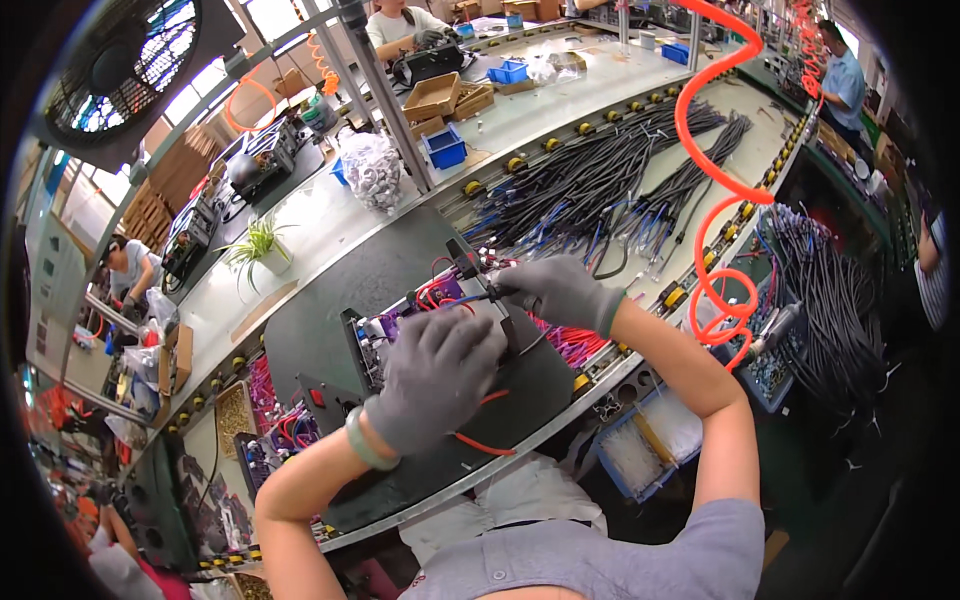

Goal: The person assembles electronic components on a circuit board at a factory workstation. They connect wires, insert small parts, and use a pneumatic screwdriver to secure components. The person handles multiple units, moving them between positions on the table.

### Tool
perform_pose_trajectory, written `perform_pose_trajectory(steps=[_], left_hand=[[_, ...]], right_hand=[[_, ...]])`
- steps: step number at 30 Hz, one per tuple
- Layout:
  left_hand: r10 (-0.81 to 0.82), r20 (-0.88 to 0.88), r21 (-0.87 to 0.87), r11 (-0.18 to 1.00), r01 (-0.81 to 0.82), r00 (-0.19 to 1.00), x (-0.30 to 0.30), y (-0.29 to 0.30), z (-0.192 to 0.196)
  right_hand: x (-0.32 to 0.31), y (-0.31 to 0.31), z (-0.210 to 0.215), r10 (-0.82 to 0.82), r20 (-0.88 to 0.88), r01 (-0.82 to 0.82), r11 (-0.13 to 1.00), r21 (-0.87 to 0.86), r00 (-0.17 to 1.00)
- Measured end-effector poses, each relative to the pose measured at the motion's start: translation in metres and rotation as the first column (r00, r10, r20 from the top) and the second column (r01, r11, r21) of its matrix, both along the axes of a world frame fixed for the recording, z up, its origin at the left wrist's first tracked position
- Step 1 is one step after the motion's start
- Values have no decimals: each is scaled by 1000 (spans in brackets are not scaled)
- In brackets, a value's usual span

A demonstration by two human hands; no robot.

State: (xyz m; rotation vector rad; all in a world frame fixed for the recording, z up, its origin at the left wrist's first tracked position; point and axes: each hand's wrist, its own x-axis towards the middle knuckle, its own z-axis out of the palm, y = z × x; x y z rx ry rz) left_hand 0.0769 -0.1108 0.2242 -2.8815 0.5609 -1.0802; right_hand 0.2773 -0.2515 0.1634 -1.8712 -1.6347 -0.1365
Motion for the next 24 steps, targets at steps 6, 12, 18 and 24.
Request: perform_pose_trajectory(steps=[6, 12, 18, 24], left_hand=[[122, -442, -288, 919, -269, 889, 51, 37, -36], [151, -291, -240, 944, -226, 945, 60, 29, -38], [139, -457, -295, 908, -297, 878, 67, 24, -40], [-23, -601, -419, 860, -290, 799, 67, 38, -28]], right_hand=[[-4, 9, -1, -131, 385, 88, 988, 128, 914], [-1, 4, 0, -196, 429, 108, 969, 220, 882], [0, 7, -5, -111, 409, 138, 990, -36, 906], [-13, 25, 26, -112, 314, 242, 878, -414, 943]])
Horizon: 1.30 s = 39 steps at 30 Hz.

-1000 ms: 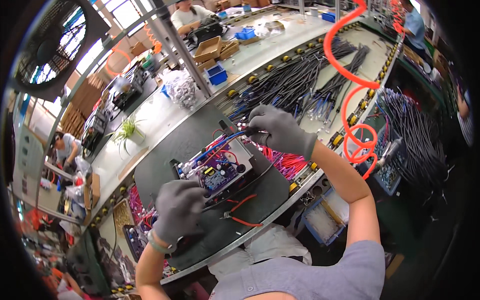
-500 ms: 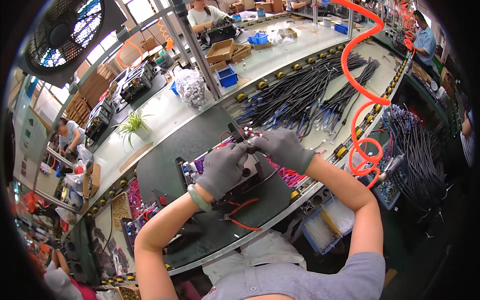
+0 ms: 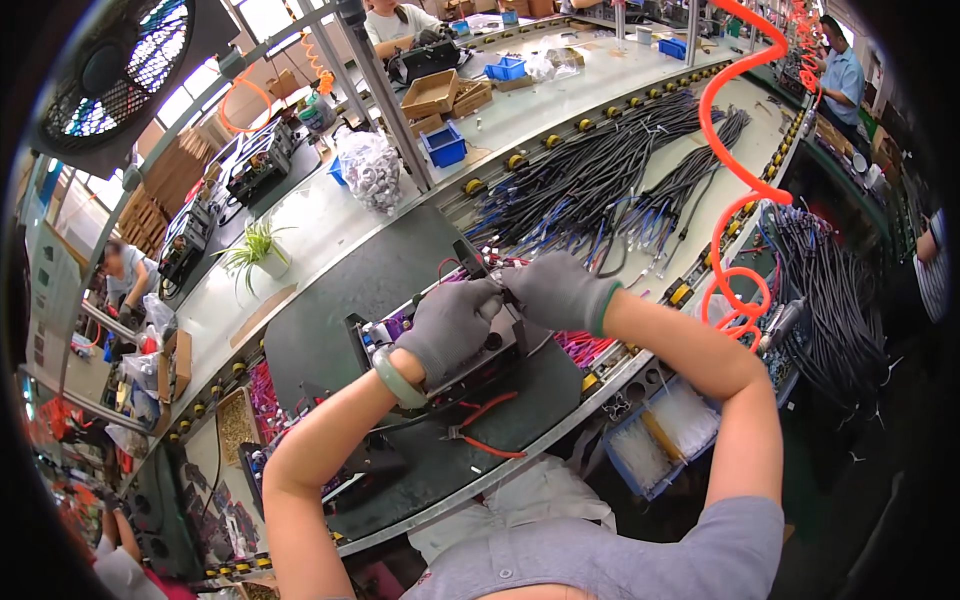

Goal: The person assembles electronic components on a circuit board at a factory workstation. They connect wires, insert small parts, and use a pneumatic screwdriver to secure components. The person handles multiple units, moving them between positions on the table.

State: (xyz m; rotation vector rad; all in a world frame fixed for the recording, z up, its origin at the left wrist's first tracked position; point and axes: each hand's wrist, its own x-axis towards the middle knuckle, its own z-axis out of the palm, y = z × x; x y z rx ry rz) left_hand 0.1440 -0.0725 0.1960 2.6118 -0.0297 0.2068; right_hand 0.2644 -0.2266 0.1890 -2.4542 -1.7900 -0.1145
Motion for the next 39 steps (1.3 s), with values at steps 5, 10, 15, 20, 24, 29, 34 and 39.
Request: perform_pose_trajectory(steps=[5, 10, 15, 20, 24, 29, 34, 39], left_hand=[[-33, 11, 3, 999, 33, 999, -1, -1, -8], [-55, 58, 273, 961, 37, 997, -1, -2, -17], [-82, 132, 388, 921, 24, 988, 1, -2, -14], [-136, 293, 470, 882, -19, 947, -2, -5, -22], [-112, 290, 568, 819, -77, 950, -1, -13, -27], [-35, 219, 624, 773, -113, 975, -3, -17, -19], [-196, 231, 623, 782, 10, 953, 1, 4, -13], [-178, 229, 586, 810, 10, 957, 4, 8, -22]], right_hand=[[2, -2, 14, 100, 29, -96, 986, -135, 995], [5, -3, -27, 56, 181, -107, 954, 281, 982], [7, 0, -32, 50, 246, -122, 950, 288, 968], [4, 1, -34, -5, 373, -114, 948, 297, 928], [5, 1, -49, -33, 274, -78, 920, 384, 961], [10, 2, -37, 19, 393, -161, 929, 332, 920], [13, 10, -44, -20, 484, -205, 890, 408, 875], [3, 8, -33, -12, 128, -33, 939, 342, 992]])
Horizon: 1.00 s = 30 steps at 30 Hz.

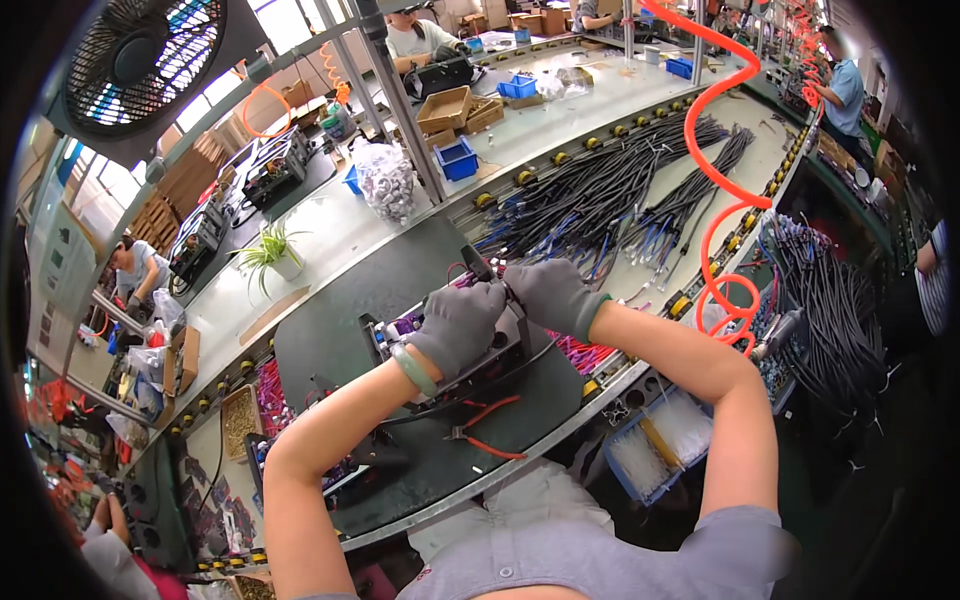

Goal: The person assembles electronic components on a circuit board at a factory workstation. They connect wires, insert small parts, and use a pneumatic screwdriver to secure components. The person handles multiple units, moving them between positions on the table.

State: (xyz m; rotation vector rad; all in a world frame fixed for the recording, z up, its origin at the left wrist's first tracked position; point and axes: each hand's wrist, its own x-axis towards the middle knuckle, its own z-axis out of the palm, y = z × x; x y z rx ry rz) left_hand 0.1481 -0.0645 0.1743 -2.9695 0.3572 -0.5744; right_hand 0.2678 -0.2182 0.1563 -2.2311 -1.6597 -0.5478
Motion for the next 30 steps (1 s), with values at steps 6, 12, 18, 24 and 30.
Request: perform_pose_trajectory(steps=[6, 12, 18, 24, 30], left_hand=[[100, -109, -141, 983, -115, 989, -6, -23, -6], [63, -132, -165, 983, -84, 989, -2, -12, -5], [142, -537, -81, 973, -218, 832, -36, 3, 61], [97, -364, -680, 651, -335, 926, -57, 61, 47], [-60, -208, -978, -11, -209, 976, -10, 30, 56]], right_hand=[[5, -11, -21, 14, 35, -12, 999, -48, 999], [4, -1, -21, -7, -77, 2, 998, -59, 997], [7, -10, -3, 133, -129, -128, 991, 46, 983], [0, -25, 44, 152, -267, -93, 971, 221, 952], [-10, 18, 66, 269, -215, -156, 889, 430, 939]])
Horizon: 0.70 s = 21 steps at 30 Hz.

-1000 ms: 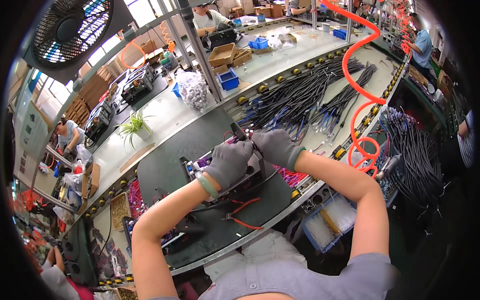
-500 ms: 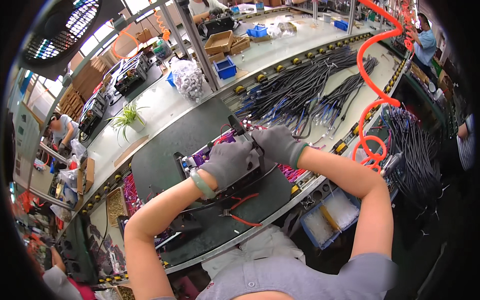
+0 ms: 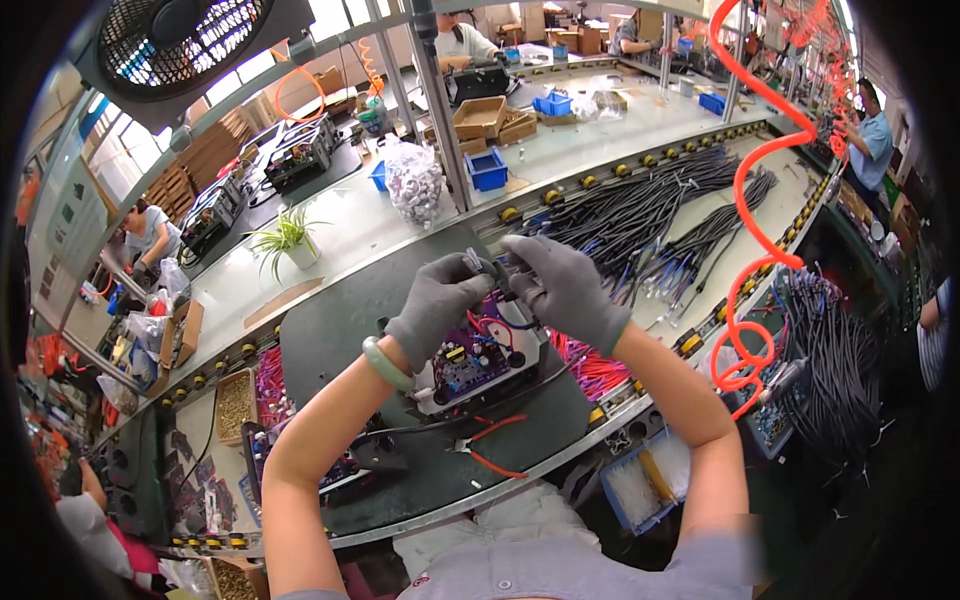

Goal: The person assembles electronic components on a circuit board at a factory workstation. They connect wires, insert small parts, and use a pneumatic screwdriver to secure components. The person handles multiple units, moving them between positions on the table.

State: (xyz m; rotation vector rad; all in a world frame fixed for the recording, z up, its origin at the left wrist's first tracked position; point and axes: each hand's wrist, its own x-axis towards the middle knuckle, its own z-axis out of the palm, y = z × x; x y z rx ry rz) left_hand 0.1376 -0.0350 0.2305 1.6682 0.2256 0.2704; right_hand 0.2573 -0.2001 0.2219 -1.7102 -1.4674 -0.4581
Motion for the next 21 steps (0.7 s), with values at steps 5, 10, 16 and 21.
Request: perform_pose_trajectory(steps=[5, 10, 16, 21], left_hand=[[-45, 23, 101, 994, 43, 999, 17, -5, -19], [-11, 96, 165, 986, -5, 995, 16, -7, -25], [50, -8, 455, 889, -40, 999, 16, -2, -27], [177, -361, 888, 364, 280, 915, 30, 1, -20]], right_hand=[[-4, 11, 5, -3, 74, 1, 1000, 21, 997], [1, 8, 6, 19, 56, -14, 996, -88, 998], [15, 10, -5, -23, 69, 35, 982, -188, 997], [7, 18, -57, -191, -338, 100, 958, -269, 921]])
